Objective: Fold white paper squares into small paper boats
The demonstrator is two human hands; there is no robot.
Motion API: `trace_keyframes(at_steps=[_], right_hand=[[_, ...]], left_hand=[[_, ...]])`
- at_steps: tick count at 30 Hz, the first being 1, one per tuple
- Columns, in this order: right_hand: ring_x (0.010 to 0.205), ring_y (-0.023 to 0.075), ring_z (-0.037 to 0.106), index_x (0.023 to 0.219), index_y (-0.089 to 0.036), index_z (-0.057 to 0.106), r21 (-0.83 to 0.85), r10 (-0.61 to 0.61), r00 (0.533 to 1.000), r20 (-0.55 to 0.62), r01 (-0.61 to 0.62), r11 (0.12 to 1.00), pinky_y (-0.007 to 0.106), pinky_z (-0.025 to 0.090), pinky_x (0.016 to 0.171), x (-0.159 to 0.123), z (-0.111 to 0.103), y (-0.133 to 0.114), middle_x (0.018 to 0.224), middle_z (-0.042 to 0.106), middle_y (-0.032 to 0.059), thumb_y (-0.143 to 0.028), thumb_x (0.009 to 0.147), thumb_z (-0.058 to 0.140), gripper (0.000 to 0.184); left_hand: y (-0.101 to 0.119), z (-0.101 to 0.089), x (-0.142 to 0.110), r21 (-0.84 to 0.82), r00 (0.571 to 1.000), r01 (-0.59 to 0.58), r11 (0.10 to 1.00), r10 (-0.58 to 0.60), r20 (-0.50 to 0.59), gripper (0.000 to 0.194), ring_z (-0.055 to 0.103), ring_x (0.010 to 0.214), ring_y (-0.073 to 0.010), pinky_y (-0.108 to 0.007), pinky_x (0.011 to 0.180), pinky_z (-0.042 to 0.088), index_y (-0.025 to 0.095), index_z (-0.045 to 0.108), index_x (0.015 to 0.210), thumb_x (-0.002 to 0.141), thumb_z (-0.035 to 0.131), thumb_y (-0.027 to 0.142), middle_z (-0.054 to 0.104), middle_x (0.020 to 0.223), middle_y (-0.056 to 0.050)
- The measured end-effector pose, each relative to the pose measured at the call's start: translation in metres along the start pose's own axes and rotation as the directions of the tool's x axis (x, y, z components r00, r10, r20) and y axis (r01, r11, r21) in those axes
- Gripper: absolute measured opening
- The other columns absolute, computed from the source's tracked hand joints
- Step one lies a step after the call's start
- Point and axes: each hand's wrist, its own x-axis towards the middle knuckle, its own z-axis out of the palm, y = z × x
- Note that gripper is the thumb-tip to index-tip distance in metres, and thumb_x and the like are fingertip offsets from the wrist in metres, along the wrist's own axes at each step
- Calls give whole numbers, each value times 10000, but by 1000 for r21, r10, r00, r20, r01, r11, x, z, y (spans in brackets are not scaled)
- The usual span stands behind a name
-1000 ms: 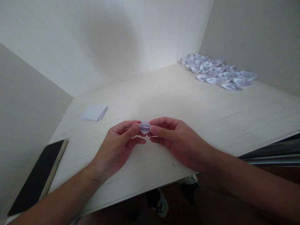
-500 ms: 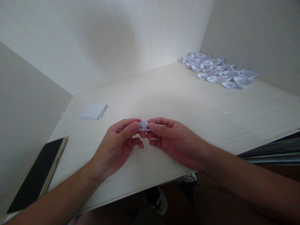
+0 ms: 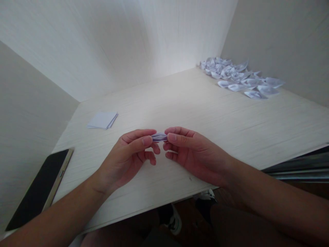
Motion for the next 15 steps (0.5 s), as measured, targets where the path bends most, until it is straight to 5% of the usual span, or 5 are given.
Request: trace_keyframes(at_steps=[15], right_hand=[[887,108,702,866,-191,791,-66,-101,995,-2,101,993,248,515,859,0,3,1,899,773,-3,-200,767,912,157]], left_hand=[[4,4,2,-6,1000,-4,1000,4,-17,156,725,612,-112,-162,541,626,199,856,827,695,900,127,815,771,-28]])
